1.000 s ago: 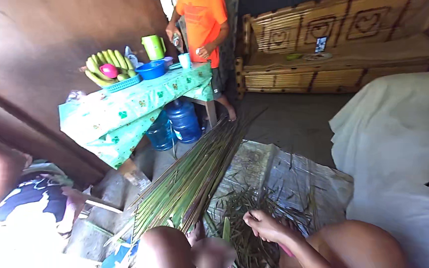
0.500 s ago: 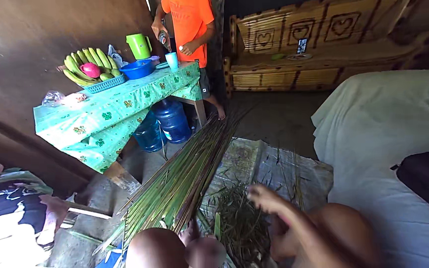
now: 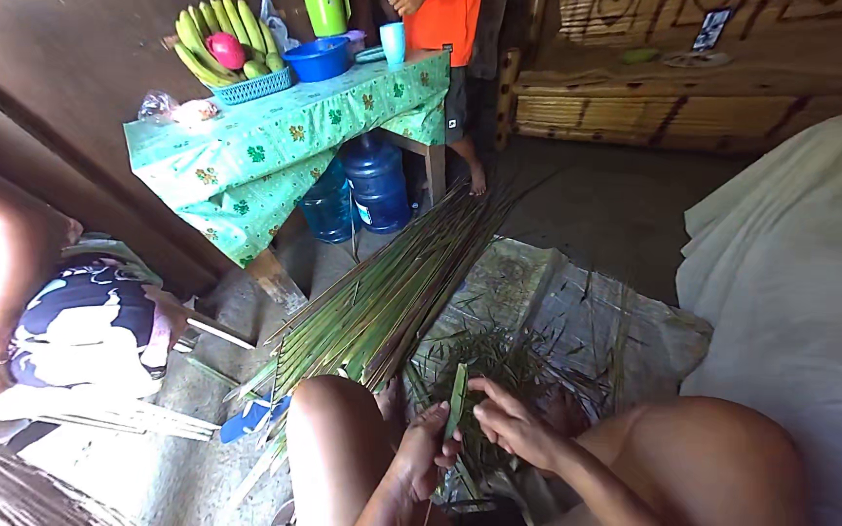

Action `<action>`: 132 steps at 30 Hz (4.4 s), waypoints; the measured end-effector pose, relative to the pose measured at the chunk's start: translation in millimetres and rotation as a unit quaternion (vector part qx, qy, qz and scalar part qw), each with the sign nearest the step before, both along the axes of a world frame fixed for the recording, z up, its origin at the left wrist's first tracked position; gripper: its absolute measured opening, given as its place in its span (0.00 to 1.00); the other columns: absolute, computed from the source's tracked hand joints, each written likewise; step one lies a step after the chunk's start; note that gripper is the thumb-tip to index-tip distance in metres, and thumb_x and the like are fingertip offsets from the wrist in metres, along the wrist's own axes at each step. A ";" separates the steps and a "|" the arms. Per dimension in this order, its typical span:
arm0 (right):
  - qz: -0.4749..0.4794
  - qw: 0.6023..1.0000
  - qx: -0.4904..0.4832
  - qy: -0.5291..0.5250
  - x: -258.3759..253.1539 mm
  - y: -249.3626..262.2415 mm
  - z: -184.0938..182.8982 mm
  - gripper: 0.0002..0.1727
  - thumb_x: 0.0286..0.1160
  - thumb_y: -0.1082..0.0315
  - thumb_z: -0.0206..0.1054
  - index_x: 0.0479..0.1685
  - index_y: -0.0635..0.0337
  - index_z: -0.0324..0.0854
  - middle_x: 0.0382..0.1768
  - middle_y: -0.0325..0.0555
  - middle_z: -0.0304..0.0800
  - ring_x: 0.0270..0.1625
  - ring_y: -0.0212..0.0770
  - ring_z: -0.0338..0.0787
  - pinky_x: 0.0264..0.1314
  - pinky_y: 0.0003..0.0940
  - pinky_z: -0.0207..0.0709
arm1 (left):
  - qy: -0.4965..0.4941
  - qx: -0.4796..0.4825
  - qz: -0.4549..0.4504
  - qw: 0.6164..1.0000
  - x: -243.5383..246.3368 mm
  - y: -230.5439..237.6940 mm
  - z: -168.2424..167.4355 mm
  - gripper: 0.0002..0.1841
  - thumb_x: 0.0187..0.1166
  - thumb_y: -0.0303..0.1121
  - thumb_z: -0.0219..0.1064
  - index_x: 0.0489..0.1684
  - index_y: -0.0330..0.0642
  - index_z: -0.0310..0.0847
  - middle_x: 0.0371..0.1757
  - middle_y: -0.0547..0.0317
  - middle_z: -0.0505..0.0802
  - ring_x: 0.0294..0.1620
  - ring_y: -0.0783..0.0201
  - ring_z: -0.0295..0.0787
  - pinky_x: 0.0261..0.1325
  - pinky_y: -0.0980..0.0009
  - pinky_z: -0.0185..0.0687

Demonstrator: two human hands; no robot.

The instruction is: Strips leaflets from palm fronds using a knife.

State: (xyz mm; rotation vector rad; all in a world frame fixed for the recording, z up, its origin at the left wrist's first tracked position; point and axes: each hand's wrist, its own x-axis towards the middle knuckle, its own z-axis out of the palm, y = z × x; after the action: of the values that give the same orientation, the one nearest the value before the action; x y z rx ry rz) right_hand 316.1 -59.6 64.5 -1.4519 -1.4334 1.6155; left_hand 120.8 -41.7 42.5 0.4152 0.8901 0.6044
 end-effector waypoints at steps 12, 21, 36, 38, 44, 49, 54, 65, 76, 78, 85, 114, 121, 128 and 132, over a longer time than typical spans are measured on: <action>0.044 0.975 0.192 -0.107 6.6 -1.4 -21.9 0.20 0.86 0.57 0.55 0.49 0.63 0.87 0.30 0.48 0.86 0.32 0.39 0.83 0.40 0.39 0.77 | -0.080 -0.053 -0.026 0.995 2.8 -0.1 -7.4 0.16 0.96 0.36 0.43 0.42 0.44 0.75 0.18 0.70 0.77 0.08 0.83 0.66 0.11 0.90 0.65; 0.043 0.951 0.149 -0.268 16.7 16.8 -27.2 0.22 0.89 0.54 0.56 0.59 0.65 0.84 0.42 0.59 0.91 0.48 0.55 0.91 0.56 0.53 0.80 | -0.021 -0.068 -0.049 0.996 5.2 -1.5 -7.1 0.16 0.97 0.36 0.42 0.40 0.44 0.71 0.16 0.71 0.72 0.07 0.82 0.63 0.10 0.89 0.62; 0.072 0.985 0.073 -0.140 11.9 4.5 -19.9 0.23 0.88 0.56 0.54 0.67 0.63 0.81 0.37 0.54 0.86 0.36 0.47 0.84 0.47 0.47 0.79 | 0.068 -0.007 -0.040 0.997 11.1 0.8 -1.0 0.14 0.97 0.36 0.42 0.47 0.40 0.72 0.17 0.66 0.76 0.08 0.79 0.63 0.12 0.86 0.61; 0.065 0.986 0.068 -0.137 8.8 5.7 -23.1 0.23 0.88 0.54 0.55 0.65 0.62 0.81 0.34 0.50 0.84 0.34 0.44 0.82 0.44 0.44 0.77 | 0.064 -0.008 -0.043 0.997 11.6 0.5 -2.9 0.14 0.97 0.36 0.42 0.48 0.40 0.73 0.17 0.66 0.77 0.08 0.80 0.64 0.12 0.87 0.61; -0.032 0.995 -0.094 0.029 6.1 4.2 -21.5 0.14 0.89 0.61 0.54 0.62 0.59 0.76 0.19 0.35 0.75 0.16 0.28 0.72 0.19 0.23 0.66 | 0.093 0.032 -0.060 0.993 13.6 -1.2 -8.7 0.12 0.96 0.33 0.46 0.50 0.38 0.74 0.29 0.56 0.91 0.20 0.72 0.84 0.21 0.82 0.75; -0.029 0.980 -0.152 0.124 5.0 0.8 -28.2 0.08 0.90 0.61 0.53 0.51 0.53 0.74 0.19 0.34 0.73 0.14 0.27 0.70 0.16 0.20 0.64 | 0.134 0.076 -0.052 0.987 14.9 -2.9 -8.9 0.11 0.94 0.30 0.50 0.45 0.35 0.76 0.26 0.55 0.91 0.18 0.70 0.84 0.21 0.79 0.77; -0.061 0.991 -0.075 0.097 4.7 4.6 -22.5 0.06 0.85 0.65 0.57 0.49 0.55 0.77 0.16 0.32 0.72 0.14 0.26 0.70 0.17 0.19 0.63 | 0.081 0.040 -0.129 0.988 4.1 -0.2 -5.0 0.21 0.97 0.38 0.40 0.45 0.38 0.79 0.22 0.61 0.89 0.15 0.75 0.81 0.19 0.83 0.74; 0.059 0.952 0.245 -0.171 1.9 -5.8 -46.4 0.18 0.84 0.57 0.61 0.47 0.63 0.88 0.33 0.54 0.92 0.37 0.49 0.92 0.44 0.50 0.84 | 0.047 -0.001 -0.060 0.997 6.6 -10.2 -12.1 0.21 0.97 0.37 0.34 0.44 0.41 0.75 0.17 0.68 0.79 0.10 0.81 0.66 0.13 0.87 0.61; 0.004 0.882 0.378 -0.283 -3.4 -10.8 -51.3 0.18 0.78 0.57 0.62 0.41 0.62 0.90 0.29 0.50 0.93 0.29 0.48 0.94 0.30 0.47 0.86 | 0.197 0.187 -0.081 0.959 9.3 -28.5 -12.7 0.13 0.90 0.25 0.48 0.52 0.31 0.81 0.18 0.69 0.78 0.16 0.79 0.69 0.23 0.80 0.67; -0.015 0.870 0.395 -0.295 -2.3 -5.7 -58.6 0.19 0.78 0.55 0.60 0.38 0.62 0.90 0.27 0.49 0.92 0.27 0.47 0.93 0.29 0.45 0.86 | 0.189 0.189 -0.081 0.960 7.3 -28.2 -11.4 0.14 0.90 0.24 0.47 0.54 0.32 0.81 0.19 0.70 0.78 0.16 0.79 0.68 0.23 0.81 0.68; -0.037 0.937 0.137 -0.319 35.8 23.6 -28.9 0.15 0.80 0.69 0.60 0.55 0.68 0.85 0.40 0.63 0.91 0.46 0.61 0.91 0.53 0.60 0.80 | 0.201 0.179 -0.106 0.957 -0.1 -36.5 -8.1 0.15 0.89 0.23 0.47 0.54 0.31 0.83 0.16 0.71 0.75 0.14 0.79 0.67 0.21 0.80 0.66; 0.054 0.950 0.156 -0.264 2.3 2.9 -27.6 0.21 0.88 0.56 0.56 0.47 0.66 0.86 0.34 0.58 0.89 0.41 0.56 0.91 0.47 0.54 0.81 | 0.252 0.168 -0.134 0.943 15.6 -10.7 6.3 0.13 0.92 0.26 0.50 0.53 0.29 0.82 0.18 0.66 0.83 0.13 0.78 0.69 0.19 0.81 0.64; 0.022 0.903 0.290 -0.316 -5.1 -4.9 -41.6 0.20 0.84 0.56 0.58 0.39 0.64 0.87 0.30 0.53 0.90 0.32 0.52 0.93 0.33 0.50 0.84 | 0.238 0.195 -0.106 0.946 14.1 -15.6 7.2 0.14 0.89 0.23 0.48 0.52 0.28 0.82 0.16 0.68 0.79 0.14 0.78 0.70 0.21 0.81 0.68; -0.062 0.918 0.160 -0.357 23.7 27.4 -32.1 0.19 0.88 0.58 0.58 0.45 0.68 0.86 0.36 0.60 0.90 0.42 0.59 0.92 0.46 0.58 0.81 | 0.250 0.233 -0.110 0.933 9.5 -24.8 10.9 0.14 0.87 0.21 0.50 0.54 0.30 0.84 0.17 0.70 0.80 0.14 0.79 0.71 0.22 0.81 0.70; -0.074 0.925 0.074 -0.364 26.3 35.7 -25.3 0.22 0.90 0.56 0.56 0.66 0.65 0.81 0.43 0.61 0.91 0.49 0.60 0.91 0.55 0.59 0.79 | 0.253 0.231 -0.116 0.932 6.9 -29.2 10.8 0.15 0.86 0.21 0.50 0.53 0.31 0.85 0.17 0.70 0.80 0.14 0.79 0.71 0.22 0.81 0.70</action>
State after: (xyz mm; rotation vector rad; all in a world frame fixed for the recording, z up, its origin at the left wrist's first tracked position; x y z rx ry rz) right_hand 342.3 -23.9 39.1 -2.1279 -1.7157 0.8653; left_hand 127.8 -71.0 53.3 1.1255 1.1647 0.4892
